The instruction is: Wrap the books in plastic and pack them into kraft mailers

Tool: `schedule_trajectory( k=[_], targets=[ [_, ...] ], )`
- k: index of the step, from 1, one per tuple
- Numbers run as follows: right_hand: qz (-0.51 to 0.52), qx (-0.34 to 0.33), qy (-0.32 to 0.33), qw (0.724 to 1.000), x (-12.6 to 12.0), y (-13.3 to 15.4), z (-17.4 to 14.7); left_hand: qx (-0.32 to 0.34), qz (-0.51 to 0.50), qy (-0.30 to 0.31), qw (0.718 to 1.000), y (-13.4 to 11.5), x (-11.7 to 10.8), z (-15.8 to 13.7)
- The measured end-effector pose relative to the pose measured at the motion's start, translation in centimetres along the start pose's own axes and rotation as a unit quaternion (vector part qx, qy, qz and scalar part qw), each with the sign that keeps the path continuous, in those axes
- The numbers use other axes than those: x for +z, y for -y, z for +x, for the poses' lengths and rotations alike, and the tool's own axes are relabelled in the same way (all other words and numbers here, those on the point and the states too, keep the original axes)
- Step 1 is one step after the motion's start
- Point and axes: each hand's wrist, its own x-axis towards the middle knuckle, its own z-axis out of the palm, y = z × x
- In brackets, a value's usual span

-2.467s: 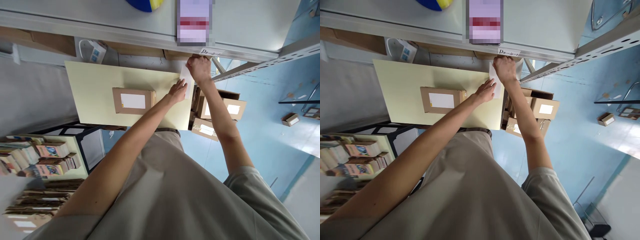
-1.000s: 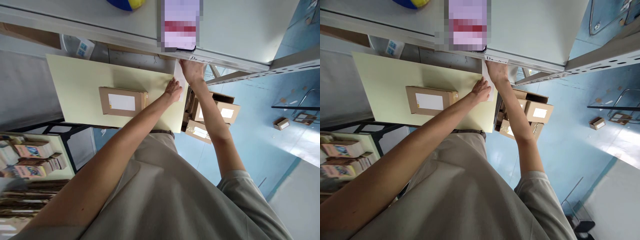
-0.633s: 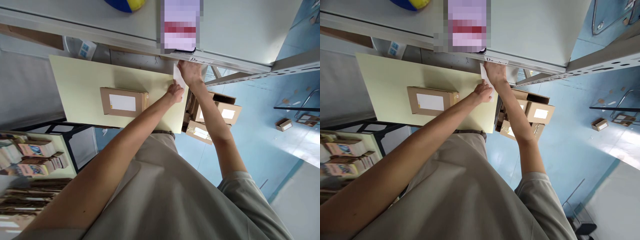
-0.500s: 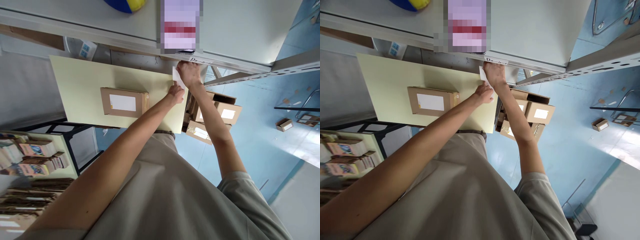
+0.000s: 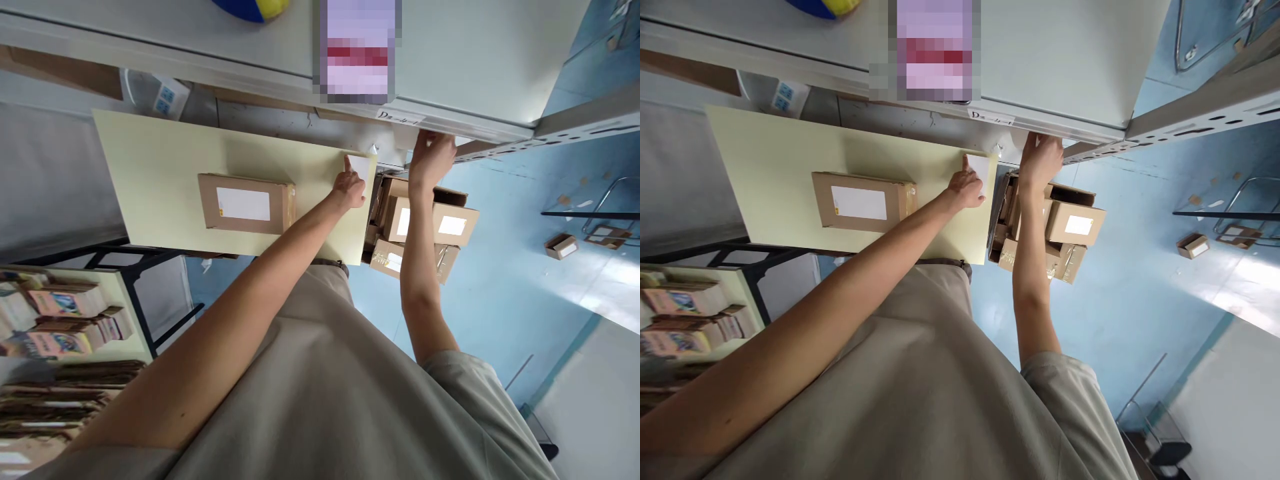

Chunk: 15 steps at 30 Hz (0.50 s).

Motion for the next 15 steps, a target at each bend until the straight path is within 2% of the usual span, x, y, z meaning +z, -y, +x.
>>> schedule_trajectory(
  k=[1,2,3,5,6,7,9,11,13,15],
  targets=[
    [-0.044,0.048,-0.084,0.994,0.3,0.5,-1.7,0.003,-0.023,-0.017,1.0,0.1,-0.1,-0.5],
    [-0.085,0.059,-0.123,0.987,0.9,1.1,-3.6,0.003,-0.057,-0.046,0.997,0.3,-0.2,-1.2],
    [-0.107,0.049,-0.118,0.986,1.7,1.8,-5.7,-0.002,-0.106,-0.082,0.991,0.7,-0.2,-2.0],
    [-0.111,0.008,-0.072,0.991,3.8,2.9,-10.3,-0.021,-0.256,-0.132,0.957,1.9,-0.1,-4.1],
    [-0.104,-0.016,-0.047,0.993,5.0,3.4,-12.5,-0.031,-0.327,-0.135,0.935,2.7,0.0,-5.4],
    [-0.097,-0.038,-0.03,0.994,6.2,3.7,-14.7,-0.037,-0.398,-0.121,0.909,3.6,0.1,-7.0],
    [-0.095,-0.08,-0.002,0.992,8.4,4.2,-18.5,-0.033,-0.469,-0.086,0.878,5.3,0.2,-10.6],
    [-0.096,-0.119,0.038,0.987,10.2,4.5,-21.3,-0.042,-0.559,-0.08,0.824,6.8,0.4,-14.5],
    [-0.097,-0.15,0.082,0.98,11.5,4.9,-23.2,-0.071,-0.627,-0.11,0.768,7.9,0.5,-17.9],
    [-0.095,-0.172,0.119,0.973,12.2,5.4,-24.3,-0.097,-0.658,-0.151,0.731,8.9,0.7,-20.6]
  ],
)
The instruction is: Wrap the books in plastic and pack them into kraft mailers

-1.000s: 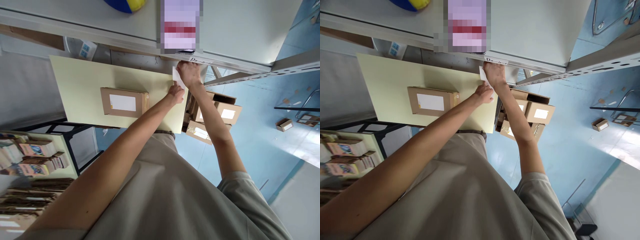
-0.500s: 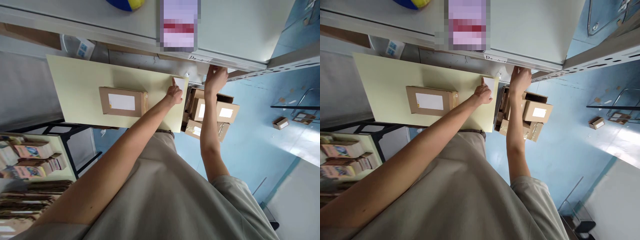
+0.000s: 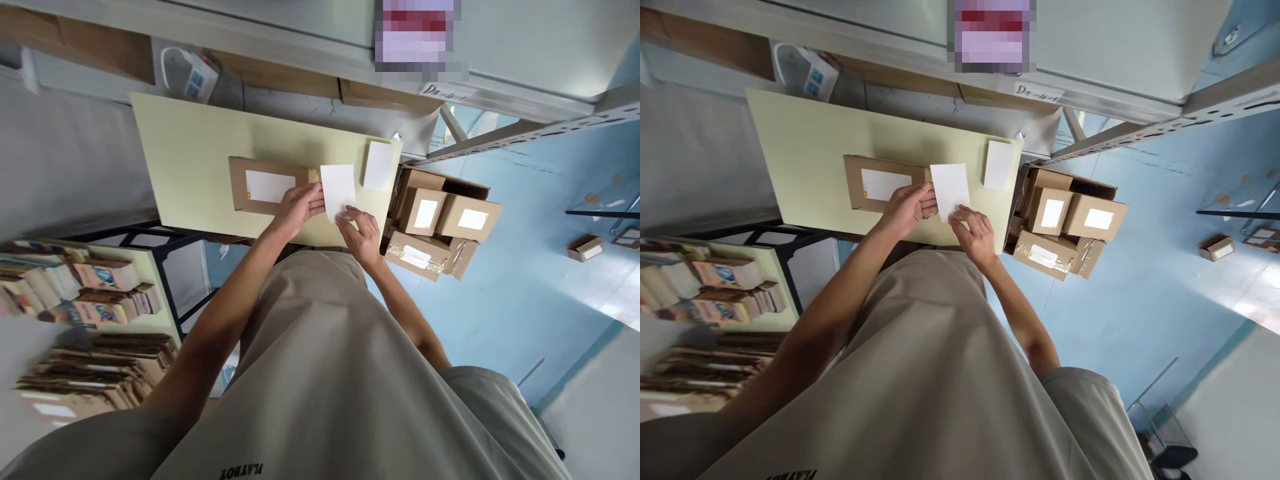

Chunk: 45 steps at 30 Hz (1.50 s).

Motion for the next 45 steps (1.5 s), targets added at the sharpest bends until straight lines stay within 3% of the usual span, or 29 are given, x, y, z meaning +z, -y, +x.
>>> schedule_trajectory(
  k=[4,11,16,20,23,27,30,33,39,45],
  targets=[
    [0.018,-0.038,0.028,0.999,0.7,1.7,-0.7,0.018,-0.017,-0.018,1.0,0.0,-3.2,-2.4],
    [-0.005,-0.028,0.017,0.999,1.6,6.6,-0.8,0.021,-0.021,0.07,0.997,-0.3,-7.7,-5.3],
    [-0.028,0.006,0.027,0.999,2.4,12.6,1.1,0.041,-0.075,0.144,0.986,0.3,-10.6,-8.4],
    [-0.047,0.002,0.006,0.999,3.9,18.2,2.3,0.06,-0.096,0.138,0.984,0.1,-14.5,-10.6],
    [-0.06,0.028,-0.05,0.997,5.2,22.5,3.2,0.057,-0.093,0.128,0.986,-0.7,-18.5,-11.7],
    [0.061,0.084,-0.123,0.987,6.6,26.7,4.8,0.035,-0.055,0.117,0.991,-2.2,-24.2,-12.8],
    [0.214,0.084,-0.064,0.971,7.2,28.8,6.3,0.031,-0.02,0.136,0.99,-3.2,-27.9,-13.3],
    [0.279,0.098,-0.029,0.955,7.7,30.8,7.5,0.02,-0.021,0.135,0.99,-3.9,-30.7,-13.7],
    [0.299,0.13,-0.068,0.943,8.5,34.6,8.9,0.053,-0.032,0.111,0.992,-4.6,-34.4,-14.3],
    [0.305,0.107,-0.072,0.944,9.3,36.0,10.0,0.115,-0.038,0.115,0.986,-4.3,-36.3,-13.6]
  ],
)
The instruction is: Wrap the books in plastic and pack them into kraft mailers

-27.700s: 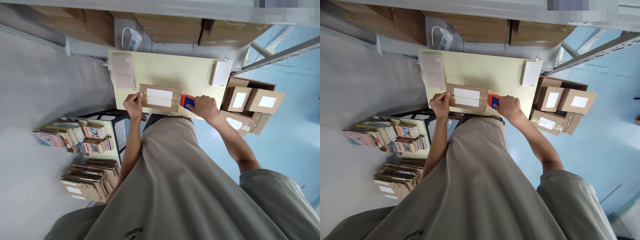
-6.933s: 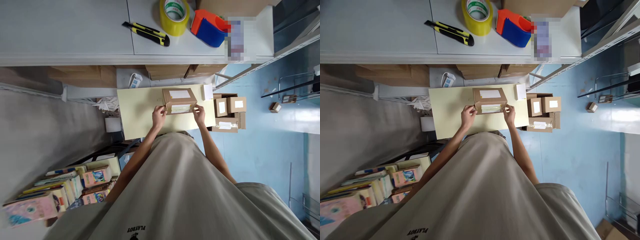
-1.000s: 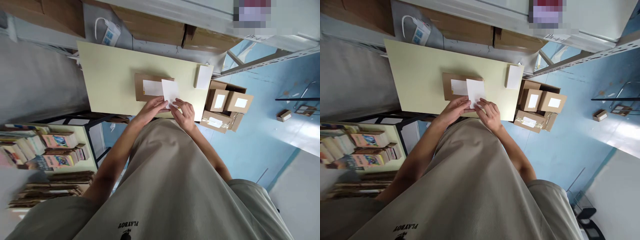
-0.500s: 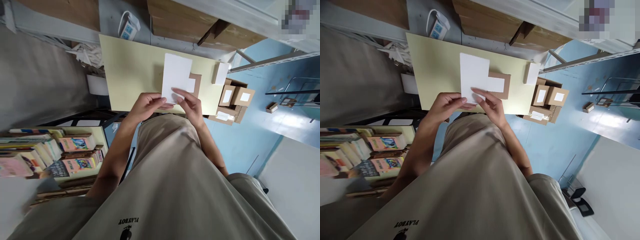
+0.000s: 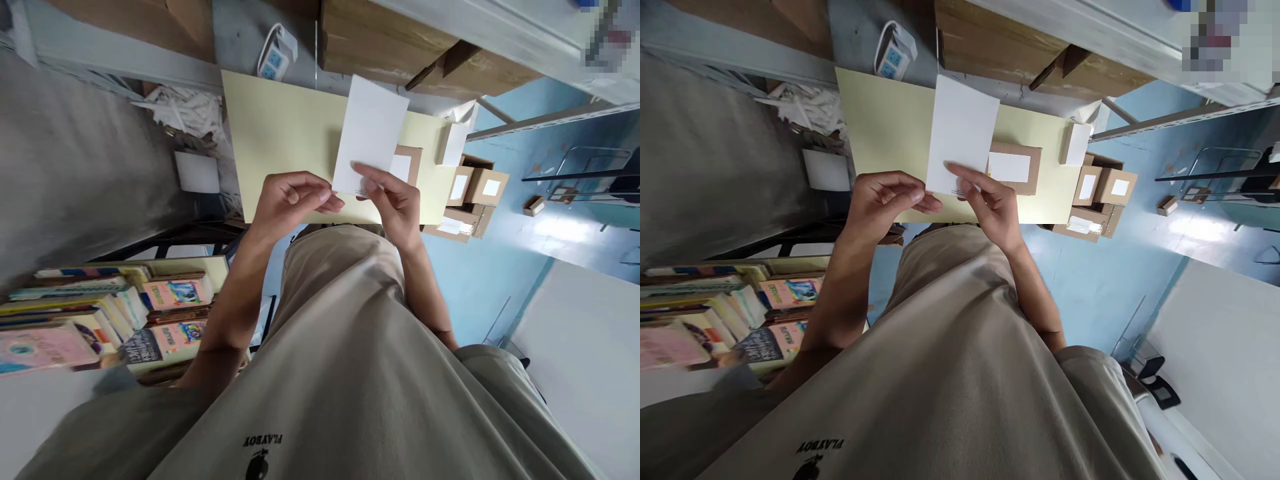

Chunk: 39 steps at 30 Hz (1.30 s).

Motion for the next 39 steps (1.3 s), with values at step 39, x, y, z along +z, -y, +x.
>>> schedule_trajectory(
  k=[39],
  targets=[
    [-0.123,-0.003,-0.009,0.992,5.0,0.5,-1.5,0.2,0.23,0.058,0.951,1.8,-2.5,-0.2]
  ],
)
